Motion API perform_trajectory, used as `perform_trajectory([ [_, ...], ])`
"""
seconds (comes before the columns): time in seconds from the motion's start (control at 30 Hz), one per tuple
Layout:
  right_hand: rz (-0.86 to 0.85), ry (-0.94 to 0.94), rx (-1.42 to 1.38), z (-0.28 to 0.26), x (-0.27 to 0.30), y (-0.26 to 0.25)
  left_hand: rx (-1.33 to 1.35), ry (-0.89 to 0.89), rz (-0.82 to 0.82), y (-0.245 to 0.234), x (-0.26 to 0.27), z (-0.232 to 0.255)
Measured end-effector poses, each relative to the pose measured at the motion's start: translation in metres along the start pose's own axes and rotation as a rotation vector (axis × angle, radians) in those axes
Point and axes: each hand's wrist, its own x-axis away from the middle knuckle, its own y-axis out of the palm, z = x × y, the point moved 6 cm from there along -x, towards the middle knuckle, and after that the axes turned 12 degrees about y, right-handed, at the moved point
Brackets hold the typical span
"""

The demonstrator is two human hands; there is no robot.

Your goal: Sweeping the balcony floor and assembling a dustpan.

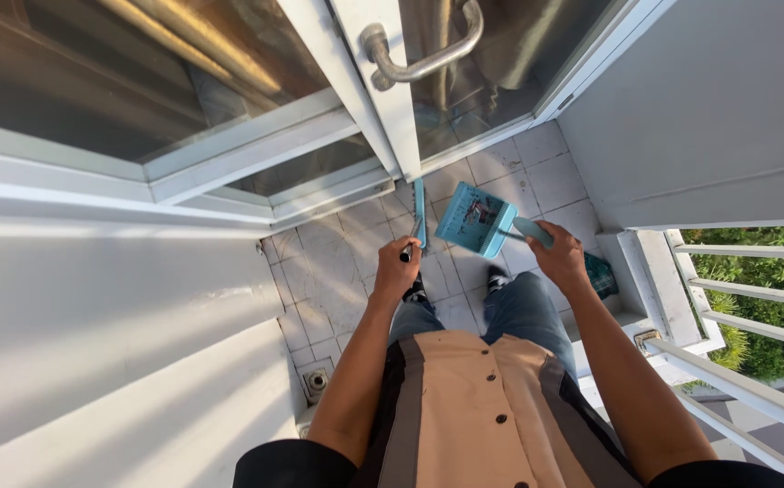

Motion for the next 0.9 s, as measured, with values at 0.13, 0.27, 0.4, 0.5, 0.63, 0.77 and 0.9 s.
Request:
perform_trajectory([
  [0.13,0.029,-0.145,0.015,0.014,-0.034,-0.003,0.061,-0.214,0.062,0.008,-0.006,0.005],
  [0.27,-0.118,-0.127,0.012,0.016,-0.067,-0.019,-0.037,-0.122,0.193,0.035,-0.006,-0.019],
  [0.4,-0.211,-0.133,0.112,0.011,-0.101,-0.040,-0.098,-0.142,0.255,0.055,-0.020,0.004],
  [0.5,-0.226,-0.308,0.165,0.027,-0.138,-0.039,-0.156,-0.103,0.276,0.079,-0.027,-0.008],
  [0.63,-0.290,-0.300,0.173,0.025,-0.165,-0.058,-0.164,-0.089,0.323,0.103,-0.037,-0.012],
  [0.77,-0.310,-0.313,0.235,0.017,-0.194,-0.067,-0.269,-0.208,0.262,0.123,-0.050,-0.026],
  [0.9,-0.333,-0.373,0.290,0.019,-0.208,-0.072,-0.359,-0.354,0.206,0.149,-0.052,-0.048],
])
